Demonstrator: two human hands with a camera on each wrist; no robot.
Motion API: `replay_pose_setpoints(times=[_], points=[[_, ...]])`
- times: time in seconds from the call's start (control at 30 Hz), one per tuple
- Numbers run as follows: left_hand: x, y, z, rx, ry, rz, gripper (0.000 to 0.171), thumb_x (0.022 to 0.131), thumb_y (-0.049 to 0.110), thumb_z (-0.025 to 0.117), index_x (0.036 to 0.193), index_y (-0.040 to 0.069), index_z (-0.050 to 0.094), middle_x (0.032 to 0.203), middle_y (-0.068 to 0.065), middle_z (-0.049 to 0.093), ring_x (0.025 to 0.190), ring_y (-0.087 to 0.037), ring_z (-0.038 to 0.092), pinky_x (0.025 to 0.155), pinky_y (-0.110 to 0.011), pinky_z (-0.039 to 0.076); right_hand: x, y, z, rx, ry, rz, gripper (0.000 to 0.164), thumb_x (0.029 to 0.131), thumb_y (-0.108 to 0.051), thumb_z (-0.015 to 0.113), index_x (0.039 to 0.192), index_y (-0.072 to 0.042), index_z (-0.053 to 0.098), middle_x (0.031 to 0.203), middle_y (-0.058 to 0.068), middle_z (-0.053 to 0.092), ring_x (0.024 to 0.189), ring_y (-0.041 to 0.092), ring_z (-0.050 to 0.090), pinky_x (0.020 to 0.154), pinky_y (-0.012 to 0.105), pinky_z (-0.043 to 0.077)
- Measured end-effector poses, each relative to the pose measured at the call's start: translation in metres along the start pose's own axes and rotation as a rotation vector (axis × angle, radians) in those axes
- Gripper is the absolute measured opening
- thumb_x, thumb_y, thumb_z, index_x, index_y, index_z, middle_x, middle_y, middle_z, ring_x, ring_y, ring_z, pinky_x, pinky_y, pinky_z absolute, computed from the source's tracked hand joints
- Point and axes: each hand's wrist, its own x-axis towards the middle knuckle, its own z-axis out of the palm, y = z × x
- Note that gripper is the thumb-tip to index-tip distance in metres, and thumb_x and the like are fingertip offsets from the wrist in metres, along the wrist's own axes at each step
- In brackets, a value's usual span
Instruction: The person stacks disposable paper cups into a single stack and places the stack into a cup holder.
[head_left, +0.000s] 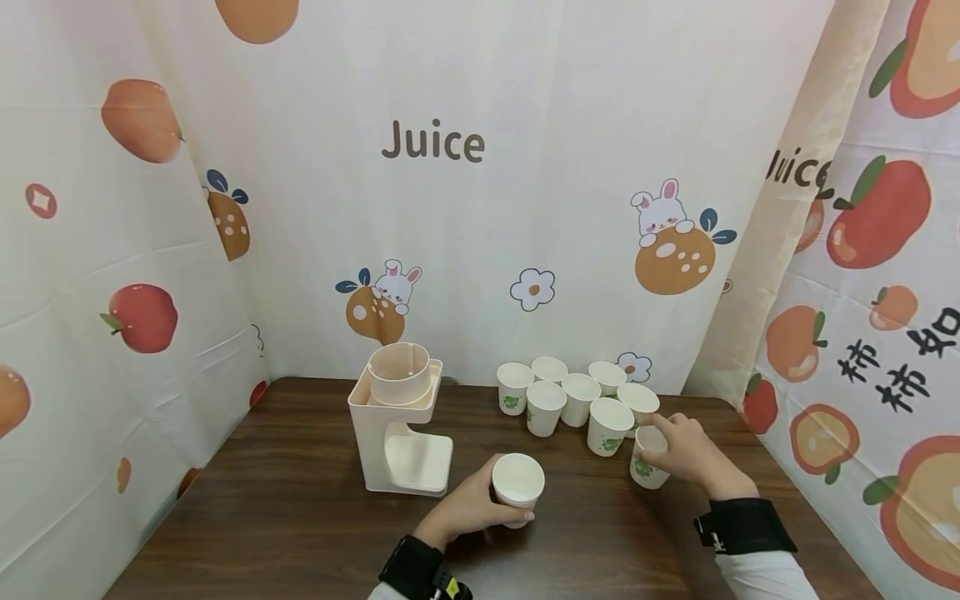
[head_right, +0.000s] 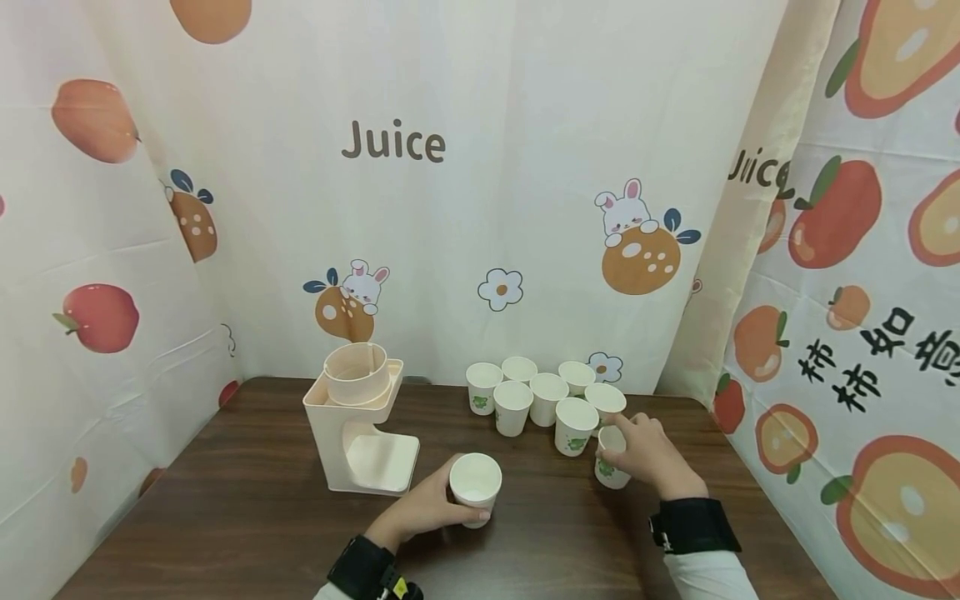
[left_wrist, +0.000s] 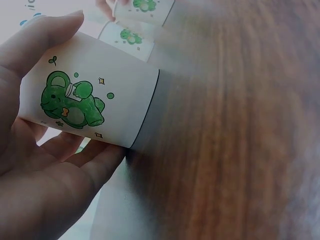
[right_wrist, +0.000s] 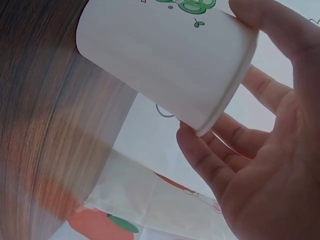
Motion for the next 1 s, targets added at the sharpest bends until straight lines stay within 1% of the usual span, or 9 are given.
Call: replay_pose_setpoints(times=[0.2,0.37,0.57,0.73,0.9,1.0], points=[[0.0,0.0,0.001,-0.003,0.001,0.003,0.075,0.071,0.034,0.081,0.133,0.025,0.039,0.117,0.005,0.058,0.104,-0.011,0.053,0.09,-0.047,0.041,-0.001,-0.005,-0.003,0.003,0.004,-0.014,0.051,0.074,-0.039,0.074,0.113,-0.01,0.061,0.095,0.024,0.055,0.088,0.041,0.049,0.067,0.054,0.046],[0.001,-0.001,0.0,-0.01,0.0,0.006,0.075,0.071,0.033,0.081,0.133,0.025,0.039,0.117,0.005,0.057,0.104,-0.011,0.053,0.091,-0.047,0.041,-0.002,-0.013,-0.008,0.004,0.012,-0.033,0.051,0.073,-0.041,0.075,0.113,-0.011,0.061,0.096,0.022,0.055,0.089,0.04,0.049,0.068,0.053,0.046],[0.001,-0.001,0.0,-0.02,-0.004,0.011,0.075,0.071,0.032,0.08,0.133,0.025,0.039,0.117,0.004,0.057,0.104,-0.011,0.053,0.091,-0.047,0.04,-0.003,-0.028,-0.016,0.003,0.022,-0.087,0.051,0.075,-0.038,0.075,0.116,-0.01,0.061,0.1,0.023,0.056,0.094,0.041,0.049,0.072,0.055,0.046],[0.001,-0.001,0.0,-0.01,0.002,0.007,0.074,0.071,0.033,0.081,0.133,0.026,0.039,0.117,0.005,0.057,0.104,-0.011,0.053,0.091,-0.047,0.04,-0.002,-0.041,-0.022,0.0,0.023,-0.122,0.05,0.075,-0.037,0.075,0.116,-0.01,0.061,0.1,0.022,0.057,0.094,0.041,0.05,0.071,0.054,0.047],[0.001,-0.002,0.001,-0.003,0.004,0.006,0.073,0.07,0.034,0.081,0.131,0.028,0.04,0.116,0.005,0.058,0.103,-0.011,0.053,0.09,-0.047,0.041,-0.004,-0.053,-0.026,0.014,0.03,-0.142,0.049,0.076,-0.036,0.075,0.116,-0.011,0.061,0.103,0.021,0.057,0.096,0.041,0.049,0.072,0.055,0.046],[0.001,-0.002,0.0,-0.008,0.002,0.009,0.073,0.071,0.034,0.081,0.132,0.028,0.04,0.116,0.005,0.058,0.103,-0.011,0.053,0.091,-0.047,0.041,-0.004,-0.061,-0.029,0.025,0.026,-0.15,0.049,0.077,-0.035,0.074,0.118,-0.012,0.06,0.106,0.02,0.056,0.097,0.04,0.049,0.073,0.055,0.047]])
